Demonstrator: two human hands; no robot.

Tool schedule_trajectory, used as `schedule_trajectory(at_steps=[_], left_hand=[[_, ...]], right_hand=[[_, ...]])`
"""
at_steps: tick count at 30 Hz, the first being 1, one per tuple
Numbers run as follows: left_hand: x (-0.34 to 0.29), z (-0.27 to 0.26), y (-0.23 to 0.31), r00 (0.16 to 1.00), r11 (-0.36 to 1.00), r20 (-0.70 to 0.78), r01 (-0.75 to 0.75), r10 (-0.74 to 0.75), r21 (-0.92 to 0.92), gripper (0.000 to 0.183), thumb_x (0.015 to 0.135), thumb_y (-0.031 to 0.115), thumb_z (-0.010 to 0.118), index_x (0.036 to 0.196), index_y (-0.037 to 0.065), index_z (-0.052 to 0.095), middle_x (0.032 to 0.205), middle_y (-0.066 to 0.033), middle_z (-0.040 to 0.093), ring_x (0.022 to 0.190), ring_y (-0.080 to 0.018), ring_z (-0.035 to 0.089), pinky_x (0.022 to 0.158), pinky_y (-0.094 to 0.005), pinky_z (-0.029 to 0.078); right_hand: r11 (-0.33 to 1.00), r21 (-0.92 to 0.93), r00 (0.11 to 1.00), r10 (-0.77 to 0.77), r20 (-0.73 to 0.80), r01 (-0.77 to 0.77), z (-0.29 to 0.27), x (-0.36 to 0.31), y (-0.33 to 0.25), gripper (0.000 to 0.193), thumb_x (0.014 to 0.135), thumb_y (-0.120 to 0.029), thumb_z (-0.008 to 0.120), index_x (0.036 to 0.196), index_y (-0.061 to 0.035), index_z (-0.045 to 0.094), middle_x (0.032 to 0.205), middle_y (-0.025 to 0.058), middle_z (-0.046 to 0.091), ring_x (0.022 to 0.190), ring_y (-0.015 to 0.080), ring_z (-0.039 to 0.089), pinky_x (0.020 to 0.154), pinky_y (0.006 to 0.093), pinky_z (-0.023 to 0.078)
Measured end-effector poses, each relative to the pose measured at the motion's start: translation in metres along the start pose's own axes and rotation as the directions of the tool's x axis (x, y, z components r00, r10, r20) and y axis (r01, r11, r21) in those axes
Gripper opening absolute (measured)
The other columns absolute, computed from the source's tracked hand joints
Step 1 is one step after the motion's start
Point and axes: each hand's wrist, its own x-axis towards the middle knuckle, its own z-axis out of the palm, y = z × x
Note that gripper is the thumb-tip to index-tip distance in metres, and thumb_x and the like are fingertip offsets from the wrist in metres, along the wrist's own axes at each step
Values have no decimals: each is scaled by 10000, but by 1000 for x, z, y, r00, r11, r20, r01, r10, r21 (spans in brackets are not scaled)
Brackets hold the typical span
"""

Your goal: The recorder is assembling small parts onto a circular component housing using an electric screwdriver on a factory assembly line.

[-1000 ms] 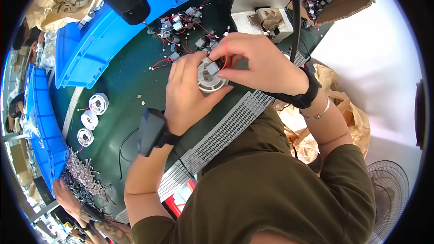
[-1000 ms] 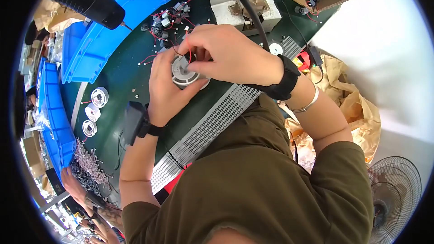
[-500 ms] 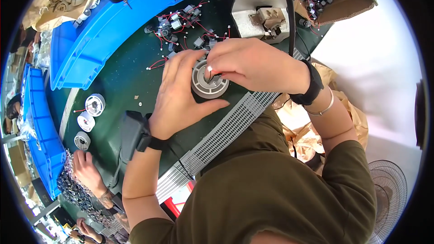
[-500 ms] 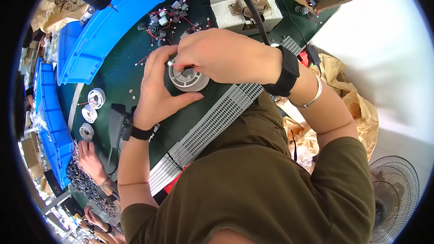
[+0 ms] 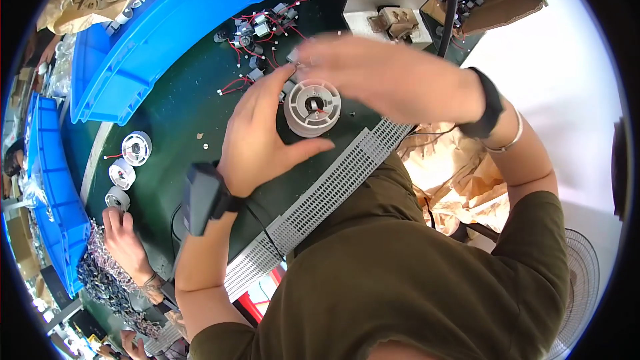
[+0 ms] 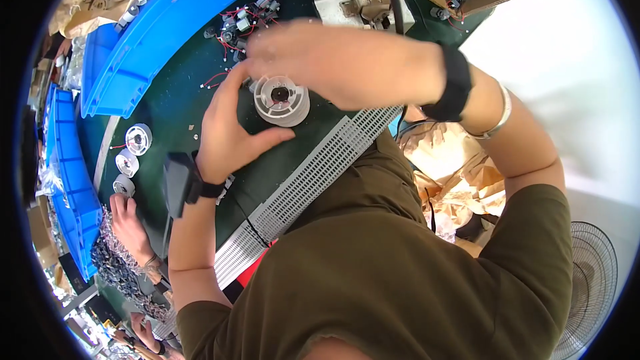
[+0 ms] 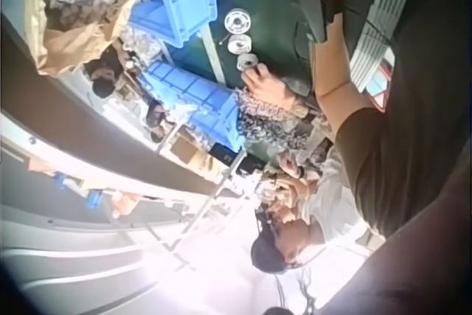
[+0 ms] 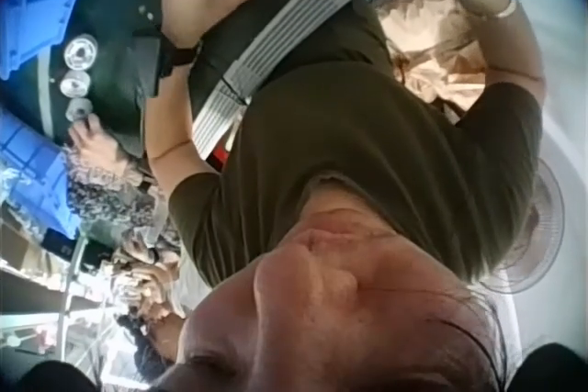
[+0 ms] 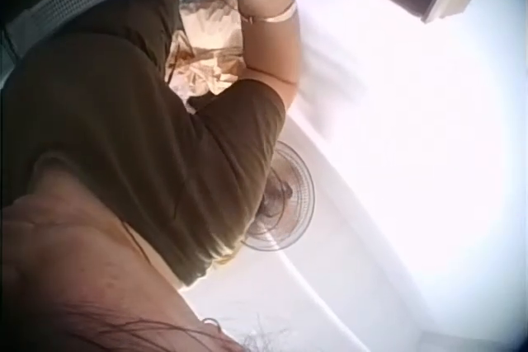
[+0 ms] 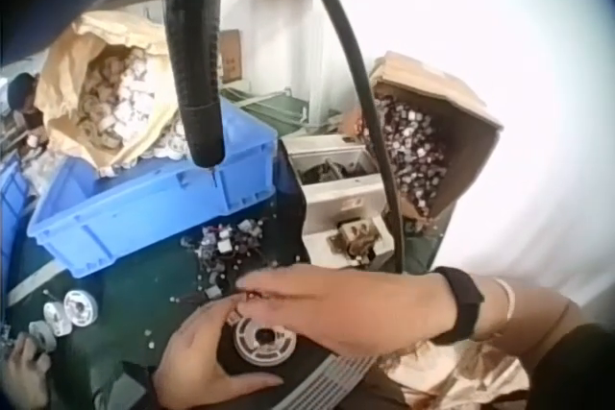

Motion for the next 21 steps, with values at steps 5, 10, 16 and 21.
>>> schedule_trajectory(at_steps=[5,10,16,21], left_hand=[[-5,12,1,971,970,-93,-206,218,131,466,591,162,824,997,29,638,1068,-123,597,981,-311,584,807,-391,496],[2,16,5,960,963,-100,-250,260,105,304,608,87,800,876,23,670,1034,-103,607,949,-299,602,736,-365,530],[-1,22,5,966,970,-126,-209,224,124,341,603,63,802,912,23,661,1037,-114,611,946,-310,614,750,-372,535],[-1,20,5,959,960,-113,-246,261,135,354,591,44,802,914,19,659,1052,-127,610,953,-338,609,753,-385,533]], right_hand=[[924,234,663,379,-645,-301,-21,104,30,258,803,-115,642,1019,-8,550,838,72,582,699,130,566,605,265,452],[628,769,776,424,-467,120,-58,151,44,324,765,-235,744,886,23,591,725,47,589,617,119,547,543,261,434],[476,854,838,364,-408,209,-69,142,35,194,727,-128,694,772,36,602,671,36,560,577,134,518,541,270,417],[639,761,634,544,-549,112,-104,35,4,258,790,-85,644,970,72,548,734,100,587,549,178,568,533,254,462]])
